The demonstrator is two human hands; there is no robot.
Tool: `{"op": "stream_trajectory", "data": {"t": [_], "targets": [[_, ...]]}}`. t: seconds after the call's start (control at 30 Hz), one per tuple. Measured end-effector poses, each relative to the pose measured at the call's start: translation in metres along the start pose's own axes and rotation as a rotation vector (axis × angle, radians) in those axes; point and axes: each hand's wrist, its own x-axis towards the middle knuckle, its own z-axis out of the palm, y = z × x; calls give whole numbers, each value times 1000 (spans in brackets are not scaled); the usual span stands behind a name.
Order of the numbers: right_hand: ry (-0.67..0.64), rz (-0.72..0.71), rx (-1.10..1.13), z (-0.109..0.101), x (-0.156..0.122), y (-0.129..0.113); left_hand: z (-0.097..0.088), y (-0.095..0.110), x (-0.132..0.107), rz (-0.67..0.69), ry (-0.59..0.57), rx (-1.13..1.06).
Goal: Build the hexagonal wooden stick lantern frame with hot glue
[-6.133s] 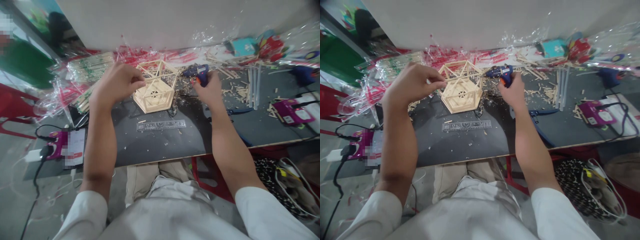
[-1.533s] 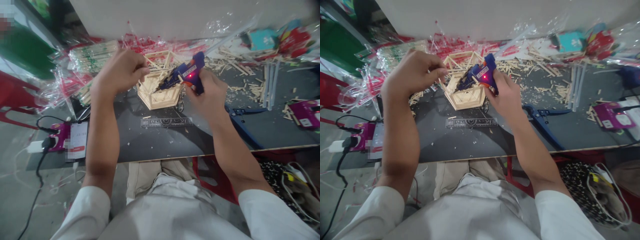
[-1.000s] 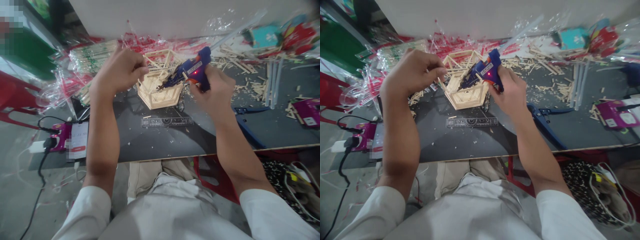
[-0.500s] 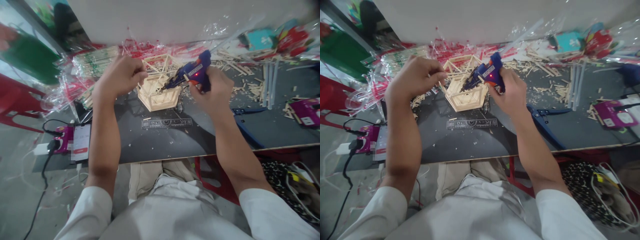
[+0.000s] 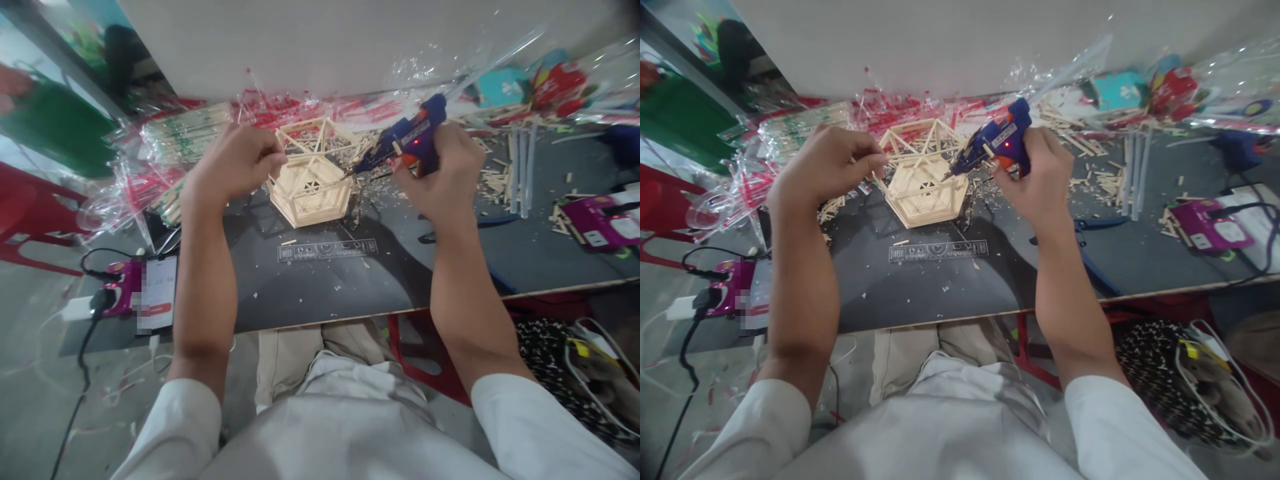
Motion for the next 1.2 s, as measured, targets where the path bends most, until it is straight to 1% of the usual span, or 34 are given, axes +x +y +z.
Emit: {"op": "stream_trajectory", "data": {"t": [0.07, 0.2, 0.4, 0.63, 0.83, 1.0, 1.2], "targets": [[-4, -31, -8, -2, 0, -1, 0, -1, 0, 6, 6, -7], [-37, -34, -7, -4, 0, -3, 0, 0, 0, -15, -5, 2], [-5, -77, 66, -4, -2, -1, 1, -1, 0, -9, 13, 3], [-67, -81, 79, -4, 0, 6, 0, 0, 0, -21, 2, 8], [-58, -94, 38, -8, 1, 5, 0, 0, 0, -20, 11, 0], [-51, -6, 21, -12, 0, -2, -2, 1, 0, -26, -7, -25], [-94, 62, 34, -18, 1, -7, -3, 1, -1, -26, -7, -32]]}}
